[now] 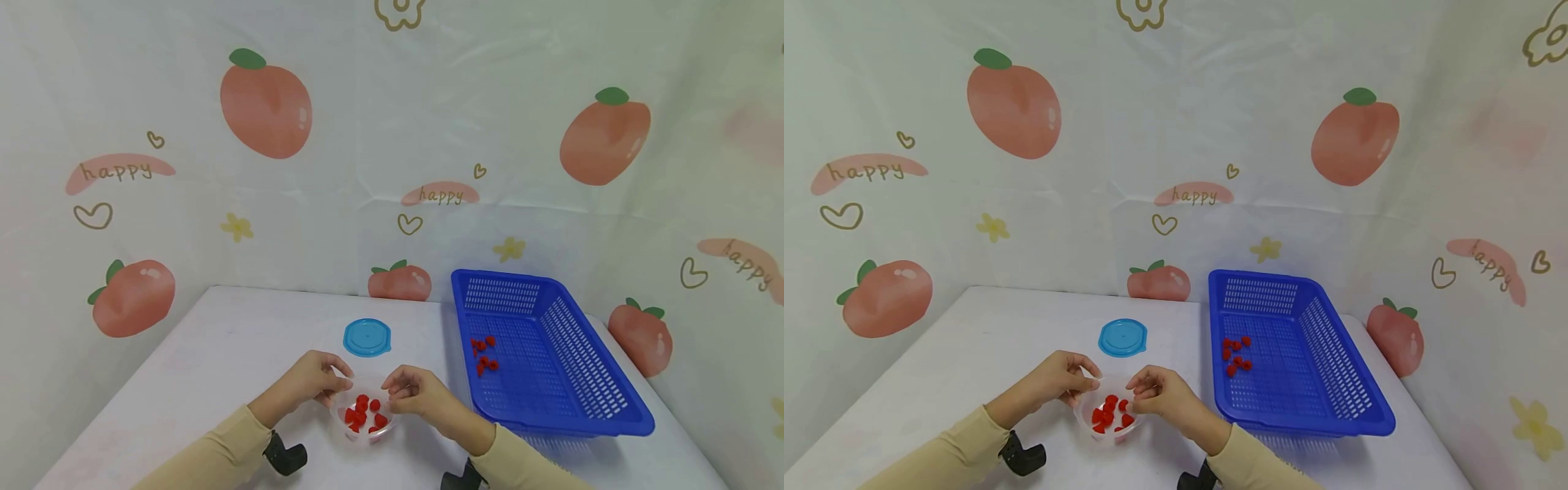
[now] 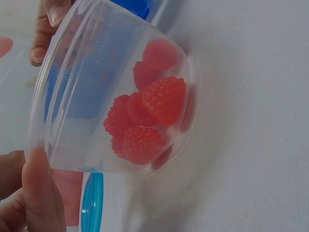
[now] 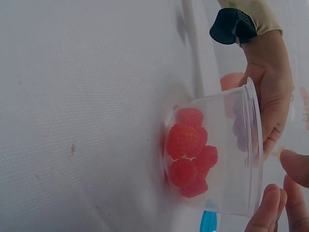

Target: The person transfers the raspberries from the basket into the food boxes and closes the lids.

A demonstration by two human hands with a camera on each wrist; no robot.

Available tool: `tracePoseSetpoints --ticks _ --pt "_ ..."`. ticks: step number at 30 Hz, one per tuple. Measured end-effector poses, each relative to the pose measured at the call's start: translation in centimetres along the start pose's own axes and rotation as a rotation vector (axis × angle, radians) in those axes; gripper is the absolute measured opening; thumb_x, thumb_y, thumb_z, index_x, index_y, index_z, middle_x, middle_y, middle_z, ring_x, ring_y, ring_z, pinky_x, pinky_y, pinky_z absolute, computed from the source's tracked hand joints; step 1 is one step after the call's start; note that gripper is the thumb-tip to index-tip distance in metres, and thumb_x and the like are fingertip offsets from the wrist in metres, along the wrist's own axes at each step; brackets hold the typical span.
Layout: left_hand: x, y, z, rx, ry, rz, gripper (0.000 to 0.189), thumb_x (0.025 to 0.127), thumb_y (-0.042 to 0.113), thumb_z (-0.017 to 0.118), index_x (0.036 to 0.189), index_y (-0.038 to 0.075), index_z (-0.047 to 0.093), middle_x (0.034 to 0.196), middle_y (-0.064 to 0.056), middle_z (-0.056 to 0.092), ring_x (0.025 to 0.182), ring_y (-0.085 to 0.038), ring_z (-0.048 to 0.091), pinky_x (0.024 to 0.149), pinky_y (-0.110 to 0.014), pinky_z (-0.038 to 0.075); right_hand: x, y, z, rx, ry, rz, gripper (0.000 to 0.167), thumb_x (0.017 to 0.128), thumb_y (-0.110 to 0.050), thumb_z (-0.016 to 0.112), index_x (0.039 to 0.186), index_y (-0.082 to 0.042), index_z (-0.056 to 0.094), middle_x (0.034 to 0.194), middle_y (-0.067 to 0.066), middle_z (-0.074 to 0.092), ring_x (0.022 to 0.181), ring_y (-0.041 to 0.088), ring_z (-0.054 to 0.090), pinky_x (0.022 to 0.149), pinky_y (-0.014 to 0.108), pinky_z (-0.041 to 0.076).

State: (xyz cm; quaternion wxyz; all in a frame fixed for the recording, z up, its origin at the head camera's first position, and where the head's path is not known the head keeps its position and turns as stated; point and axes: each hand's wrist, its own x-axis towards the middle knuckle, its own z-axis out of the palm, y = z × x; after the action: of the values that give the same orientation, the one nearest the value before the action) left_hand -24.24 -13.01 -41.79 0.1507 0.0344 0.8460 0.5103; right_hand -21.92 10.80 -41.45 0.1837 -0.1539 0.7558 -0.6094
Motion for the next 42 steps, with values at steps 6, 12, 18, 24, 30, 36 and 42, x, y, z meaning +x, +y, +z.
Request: tracePoseSetpoints --ticks 6,12,18,24,30,36,42 --pt "-0.2 0.0 0.0 0.014 0.017 -0.001 0.020 0.083 0.014 0.075 0.098 0.003 0.068 0.056 -0.004 0.056 0.042 -0.011 0.052 0.051 -0.022 0.053 -0.1 -0.2 0.0 -0.013 -0.010 0.015 0.028 0.081 0.003 0.071 0.107 0.006 0.062 0.085 0.001 0.060 0.076 0.012 0.056 0.070 0.016 0.052" --pt "-0.1 0.2 0.1 0.013 0.005 0.007 0.019 0.083 0.014 0.075 0.098 0.003 0.068 0.057 -0.004 0.056 0.042 -0.011 0.052 0.051 -0.022 0.053 -0.3 -0.3 -0.3 -0.029 -0.004 0.018 0.028 0.083 0.001 0.070 0.109 0.006 0.062 0.087 0.001 0.060 0.077 0.012 0.056 0.073 0.019 0.053" --pt "-0.2 0.3 0.0 0.018 0.003 0.012 0.019 0.084 0.014 0.075 0.098 0.003 0.069 0.057 -0.005 0.057 0.042 -0.011 0.052 0.051 -0.022 0.053 -0.6 -0.7 -0.3 -0.026 -0.021 0.013 0.030 0.084 -0.003 0.069 0.112 0.005 0.061 0.092 0.005 0.061 0.081 0.014 0.058 0.077 0.022 0.054" --pt "-0.4 0.3 0.1 0.018 0.011 0.008 0.020 0.084 0.014 0.075 0.099 0.003 0.069 0.058 -0.006 0.057 0.043 -0.012 0.052 0.052 -0.023 0.053 -1.3 -1.6 -0.3 -0.016 -0.040 -0.004 0.030 0.086 -0.004 0.069 0.114 0.004 0.060 0.099 0.009 0.061 0.086 0.015 0.059 0.080 0.025 0.054" --pt "-0.4 0.4 0.0 0.010 0.005 0.017 0.020 0.084 0.013 0.075 0.099 0.002 0.068 0.057 -0.004 0.055 0.043 -0.011 0.051 0.051 -0.023 0.053 -2.5 -3.0 -0.6 0.004 -0.065 -0.038 0.032 0.087 -0.010 0.071 0.114 0.003 0.060 0.099 0.007 0.060 0.090 0.017 0.059 0.080 0.024 0.054" --pt "-0.3 0.3 -0.1 0.015 0.000 0.023 0.021 0.083 0.016 0.076 0.098 0.004 0.068 0.058 -0.004 0.057 0.043 -0.012 0.053 0.052 -0.023 0.054 -4.0 -5.1 -2.0 -0.008 -0.048 -0.065 0.033 0.087 -0.014 0.072 0.115 0.000 0.060 0.101 0.007 0.057 0.096 0.020 0.059 0.081 0.025 0.055" --pt "-0.3 0.3 0.0 0.020 0.005 0.012 0.021 0.082 0.016 0.077 0.097 0.004 0.068 0.058 -0.004 0.057 0.043 -0.012 0.053 0.052 -0.023 0.054 -4.4 -7.0 -5.3 -0.078 0.008 -0.134 0.032 0.089 -0.013 0.069 0.117 -0.002 0.058 0.104 0.006 0.056 0.099 0.021 0.059 0.084 0.025 0.054"
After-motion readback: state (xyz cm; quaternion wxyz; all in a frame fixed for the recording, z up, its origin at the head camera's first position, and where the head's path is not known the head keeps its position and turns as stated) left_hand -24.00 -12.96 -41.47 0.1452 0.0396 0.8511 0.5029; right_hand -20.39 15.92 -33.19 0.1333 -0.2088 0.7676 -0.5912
